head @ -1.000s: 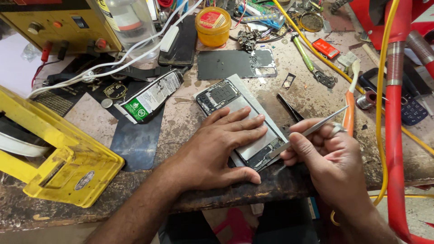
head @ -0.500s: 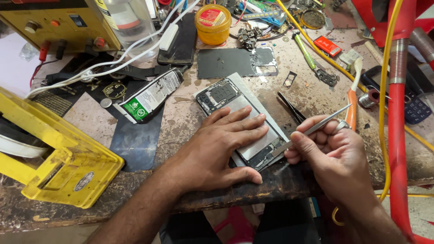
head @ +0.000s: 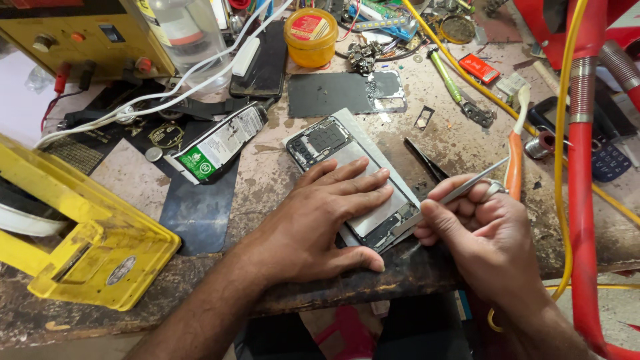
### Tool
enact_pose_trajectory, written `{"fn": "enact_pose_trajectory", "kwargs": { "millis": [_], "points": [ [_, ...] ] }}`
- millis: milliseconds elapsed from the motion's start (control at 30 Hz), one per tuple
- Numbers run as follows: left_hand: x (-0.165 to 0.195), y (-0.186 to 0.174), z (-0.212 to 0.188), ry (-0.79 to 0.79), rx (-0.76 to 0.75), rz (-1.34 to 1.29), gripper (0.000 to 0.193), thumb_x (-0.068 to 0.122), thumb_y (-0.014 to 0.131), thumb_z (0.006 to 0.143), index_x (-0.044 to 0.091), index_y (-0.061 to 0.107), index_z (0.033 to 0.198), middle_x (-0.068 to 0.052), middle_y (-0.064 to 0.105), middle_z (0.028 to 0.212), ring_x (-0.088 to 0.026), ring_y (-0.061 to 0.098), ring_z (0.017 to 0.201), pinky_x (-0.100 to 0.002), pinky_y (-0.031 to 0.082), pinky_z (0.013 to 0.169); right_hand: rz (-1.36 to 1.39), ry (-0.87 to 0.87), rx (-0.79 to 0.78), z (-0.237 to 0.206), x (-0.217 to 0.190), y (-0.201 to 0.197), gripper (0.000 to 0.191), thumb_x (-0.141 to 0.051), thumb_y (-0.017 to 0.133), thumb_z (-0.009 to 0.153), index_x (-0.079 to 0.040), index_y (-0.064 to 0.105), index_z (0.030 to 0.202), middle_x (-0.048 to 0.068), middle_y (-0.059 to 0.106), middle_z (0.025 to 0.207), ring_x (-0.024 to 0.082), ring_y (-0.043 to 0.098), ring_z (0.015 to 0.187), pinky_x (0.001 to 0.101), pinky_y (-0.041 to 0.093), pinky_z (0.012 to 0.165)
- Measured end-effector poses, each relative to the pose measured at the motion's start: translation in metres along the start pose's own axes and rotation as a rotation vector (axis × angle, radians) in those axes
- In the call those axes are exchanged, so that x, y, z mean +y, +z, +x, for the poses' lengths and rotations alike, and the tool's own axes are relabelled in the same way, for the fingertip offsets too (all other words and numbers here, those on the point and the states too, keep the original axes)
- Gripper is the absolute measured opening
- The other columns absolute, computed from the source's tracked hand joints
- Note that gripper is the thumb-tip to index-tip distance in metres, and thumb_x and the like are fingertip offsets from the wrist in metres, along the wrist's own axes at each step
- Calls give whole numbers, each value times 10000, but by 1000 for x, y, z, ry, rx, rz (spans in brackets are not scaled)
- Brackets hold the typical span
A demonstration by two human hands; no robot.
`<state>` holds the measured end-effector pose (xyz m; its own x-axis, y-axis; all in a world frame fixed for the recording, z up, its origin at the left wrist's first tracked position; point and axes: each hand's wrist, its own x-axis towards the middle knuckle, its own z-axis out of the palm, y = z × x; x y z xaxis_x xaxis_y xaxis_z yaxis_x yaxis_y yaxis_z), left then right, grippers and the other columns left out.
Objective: The person pries the screen assembly off a smartphone on a cluttered repair bench, working a thin metal pry tool around the edge of the display while holding the phone steady with the other hand, and repositions the phone on a paper sheet as the screen separates from the frame.
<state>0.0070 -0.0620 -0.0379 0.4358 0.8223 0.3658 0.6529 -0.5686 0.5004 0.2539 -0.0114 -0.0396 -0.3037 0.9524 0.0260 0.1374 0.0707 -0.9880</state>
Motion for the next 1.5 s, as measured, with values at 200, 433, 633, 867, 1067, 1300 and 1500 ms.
{"fn": "enact_pose_trajectory", "kwargs": {
  "millis": [200, 433, 633, 867, 1067, 1300, 1500],
  "points": [
    [0, 0, -1, 4, 3, -7, 877, 587, 804, 764, 81, 591, 1449, -132, 504, 1579, -337, 343, 1539, -547, 200, 1241, 6, -23, 31, 0, 0, -2, 109, -25, 687, 951, 8, 644, 1045, 63, 704, 793, 103, 680, 691, 221, 552, 630],
    [1, 0, 0, -4, 1, 1, 865, 586, 800, 764, 83, 596, 1438, -131, 505, 1574, -340, 337, 1536, -549, 201, 1234, 11, -19, -23, 0, 0, -1, 122, -12, 691, 919, 12, 634, 1025, 58, 716, 803, 108, 705, 712, 229, 585, 653],
    [1, 0, 0, -3, 0, 6, 866, 590, 797, 772, 78, 592, 1440, -135, 500, 1575, -345, 332, 1537, -551, 202, 1230, -4, -38, 43, 0, -1, -2, 102, -16, 683, 943, 16, 637, 1028, 69, 719, 790, 114, 700, 700, 229, 572, 647],
    [1, 0, -1, -10, 5, 12, 861, 587, 800, 763, 87, 598, 1434, -129, 506, 1571, -339, 342, 1533, -553, 207, 1228, 13, -35, -2, -2, 3, 0, 118, -6, 698, 927, 18, 642, 1029, 64, 715, 814, 107, 706, 718, 225, 576, 660],
    [1, 0, 0, 4, 13, 18, 865, 589, 801, 769, 83, 595, 1438, -134, 502, 1573, -342, 342, 1531, -555, 212, 1226, 33, -48, 45, -2, 5, -2, 119, -2, 692, 931, 13, 636, 1035, 71, 730, 806, 106, 710, 716, 223, 580, 661],
    [1, 0, -1, -8, 5, 14, 856, 584, 801, 770, 83, 599, 1433, -134, 504, 1571, -346, 344, 1529, -558, 214, 1222, 41, -65, 4, -2, 3, -2, 112, 3, 695, 936, 16, 644, 1034, 61, 720, 807, 93, 692, 722, 209, 563, 671],
    [1, 0, 0, -11, 8, 18, 858, 585, 802, 754, 86, 602, 1423, -131, 513, 1560, -342, 351, 1521, -555, 213, 1220, 27, -30, -14, -1, 4, 0, 122, 6, 709, 911, 18, 644, 1013, 58, 715, 803, 98, 702, 703, 217, 571, 645]
  ]
}}
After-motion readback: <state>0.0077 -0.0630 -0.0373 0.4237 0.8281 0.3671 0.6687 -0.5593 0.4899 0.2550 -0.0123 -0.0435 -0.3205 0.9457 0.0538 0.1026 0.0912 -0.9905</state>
